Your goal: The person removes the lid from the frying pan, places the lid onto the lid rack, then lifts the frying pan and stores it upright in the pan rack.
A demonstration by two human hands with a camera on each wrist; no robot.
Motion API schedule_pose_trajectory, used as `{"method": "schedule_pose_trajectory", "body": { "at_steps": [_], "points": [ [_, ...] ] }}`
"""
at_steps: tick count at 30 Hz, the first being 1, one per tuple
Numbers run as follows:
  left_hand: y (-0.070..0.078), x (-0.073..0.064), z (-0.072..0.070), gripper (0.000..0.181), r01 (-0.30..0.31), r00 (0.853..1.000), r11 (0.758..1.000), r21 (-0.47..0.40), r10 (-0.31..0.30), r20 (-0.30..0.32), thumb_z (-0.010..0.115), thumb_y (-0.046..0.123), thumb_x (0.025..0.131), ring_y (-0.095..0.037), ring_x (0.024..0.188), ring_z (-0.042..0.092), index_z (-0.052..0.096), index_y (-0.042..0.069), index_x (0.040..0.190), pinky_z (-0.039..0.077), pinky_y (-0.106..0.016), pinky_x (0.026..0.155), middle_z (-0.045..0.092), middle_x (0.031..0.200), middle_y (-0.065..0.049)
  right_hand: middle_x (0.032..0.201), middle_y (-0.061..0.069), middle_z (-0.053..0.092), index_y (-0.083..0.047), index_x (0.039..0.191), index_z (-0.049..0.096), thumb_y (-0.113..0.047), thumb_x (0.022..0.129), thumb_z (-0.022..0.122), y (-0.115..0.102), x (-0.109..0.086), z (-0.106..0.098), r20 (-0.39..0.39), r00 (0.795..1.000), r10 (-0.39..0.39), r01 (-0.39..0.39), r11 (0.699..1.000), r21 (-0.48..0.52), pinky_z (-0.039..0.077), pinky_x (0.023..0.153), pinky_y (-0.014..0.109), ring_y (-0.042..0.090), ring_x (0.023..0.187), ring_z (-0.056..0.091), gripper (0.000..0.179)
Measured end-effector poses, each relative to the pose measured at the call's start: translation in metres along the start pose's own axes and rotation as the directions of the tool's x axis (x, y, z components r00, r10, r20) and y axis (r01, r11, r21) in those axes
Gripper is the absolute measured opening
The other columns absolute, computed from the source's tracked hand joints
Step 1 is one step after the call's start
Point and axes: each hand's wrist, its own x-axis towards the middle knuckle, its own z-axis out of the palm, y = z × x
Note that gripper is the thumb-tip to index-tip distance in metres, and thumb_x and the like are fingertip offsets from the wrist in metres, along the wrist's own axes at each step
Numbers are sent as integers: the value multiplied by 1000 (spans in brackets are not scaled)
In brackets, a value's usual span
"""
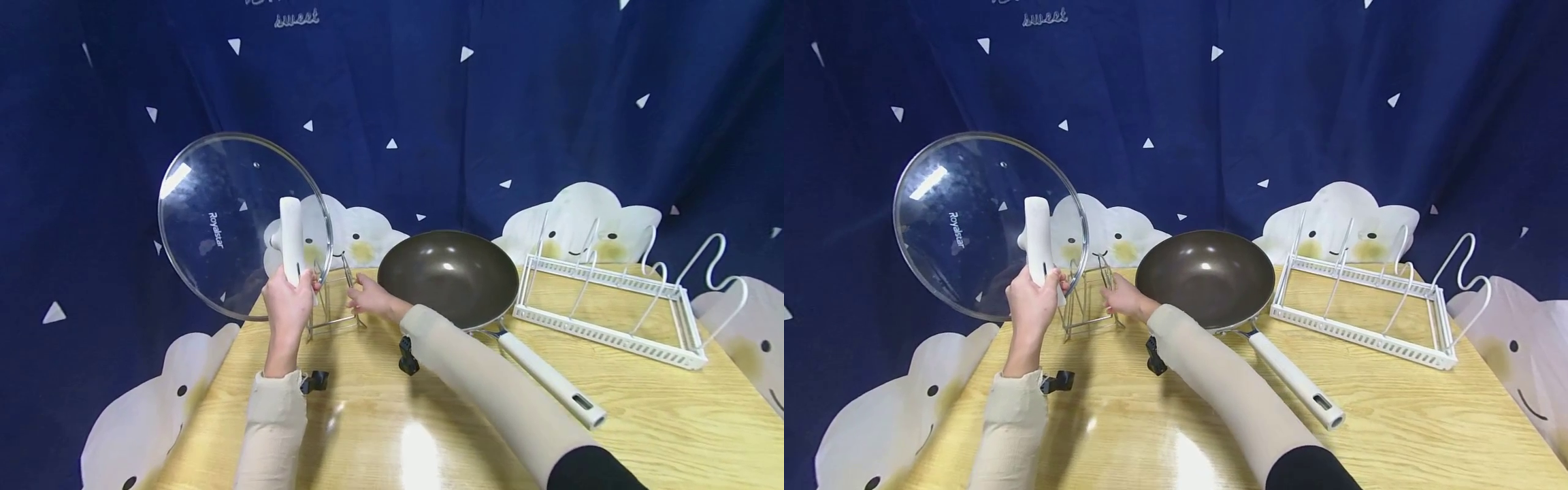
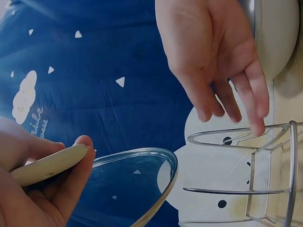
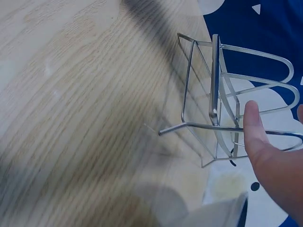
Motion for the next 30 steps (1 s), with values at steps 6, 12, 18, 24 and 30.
{"method": "schedule_pose_trajectory", "body": {
  "at_steps": [6,12,18,24,30],
  "points": [
    [-4,-2,0,15,19,1000,1000,-4,-19,8,61,9,88,-23,61,67,64,-3,96,45,-20,44,69,75,-13,129,18,47,2,145,26,-19,101,41,86,88,5,13,995,-101,101,995,10,55,65,30,19,79,64,51],
    [-5,-2,3,16,31,999,998,58,-33,40,61,11,88,-22,62,67,64,-2,95,45,-24,48,69,74,-12,119,17,56,3,138,40,-13,101,42,41,52,1,-29,998,-60,58,996,-75,55,68,33,26,86,64,40],
    [-8,-4,6,15,30,998,995,91,-34,48,62,12,88,-21,60,66,64,-1,94,45,-28,50,70,72,-10,101,12,63,2,122,56,-11,98,49,7,18,1,-105,986,-127,81,929,-361,51,59,22,25,81,66,28],
    [-12,-4,8,15,36,997,994,101,-42,63,62,12,88,-21,61,66,64,-1,95,47,-29,50,69,74,-10,88,9,67,-3,105,66,-13,95,55,13,22,2,-182,964,-193,95,891,-444,48,56,18,13,64,64,18],
    [-15,-5,8,16,38,997,991,125,-46,61,62,12,87,-21,60,66,64,-1,96,49,-33,55,69,72,-8,85,7,68,-6,101,68,-13,94,57,13,23,3,-180,960,-217,108,873,-476,48,62,20,7,58,59,15]
  ]
}}
